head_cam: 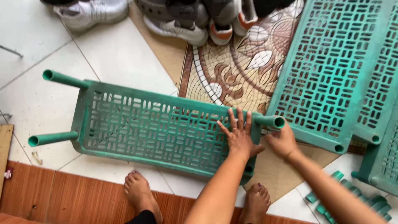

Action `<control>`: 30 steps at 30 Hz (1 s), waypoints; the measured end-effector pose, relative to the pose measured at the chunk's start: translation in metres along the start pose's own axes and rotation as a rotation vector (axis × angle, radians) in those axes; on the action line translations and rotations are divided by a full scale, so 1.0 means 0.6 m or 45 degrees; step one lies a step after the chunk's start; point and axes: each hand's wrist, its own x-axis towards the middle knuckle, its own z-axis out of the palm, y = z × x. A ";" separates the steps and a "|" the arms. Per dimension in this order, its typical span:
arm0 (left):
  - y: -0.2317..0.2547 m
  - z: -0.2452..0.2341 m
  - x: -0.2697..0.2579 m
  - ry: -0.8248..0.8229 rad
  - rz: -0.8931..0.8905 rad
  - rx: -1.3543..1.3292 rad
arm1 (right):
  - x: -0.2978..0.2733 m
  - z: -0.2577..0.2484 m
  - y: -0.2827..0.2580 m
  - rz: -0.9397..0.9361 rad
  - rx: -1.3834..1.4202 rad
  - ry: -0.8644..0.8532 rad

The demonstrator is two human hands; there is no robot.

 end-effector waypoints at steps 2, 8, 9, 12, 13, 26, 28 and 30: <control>0.004 -0.007 0.008 -0.010 0.008 -0.003 | -0.003 0.004 -0.052 -0.212 0.349 0.194; 0.014 -0.020 0.006 -0.092 -0.030 0.027 | 0.052 0.045 -0.110 -0.232 0.528 0.464; 0.015 -0.026 0.010 -0.134 -0.038 0.033 | 0.067 0.046 -0.100 -0.297 0.575 0.436; 0.017 -0.037 0.008 -0.176 -0.041 0.028 | 0.092 0.030 -0.065 -0.464 0.580 0.160; 0.015 -0.041 0.009 -0.195 -0.039 0.036 | 0.102 0.017 -0.061 -0.521 0.560 0.038; 0.004 -0.031 0.016 -0.067 -0.007 0.029 | 0.035 -0.070 -0.173 -0.353 -0.294 0.129; 0.002 -0.016 0.001 -0.057 0.002 0.013 | 0.015 -0.066 -0.178 0.053 -0.631 0.017; 0.002 -0.021 0.014 -0.091 0.002 -0.001 | 0.042 -0.074 -0.193 0.137 -0.806 -0.115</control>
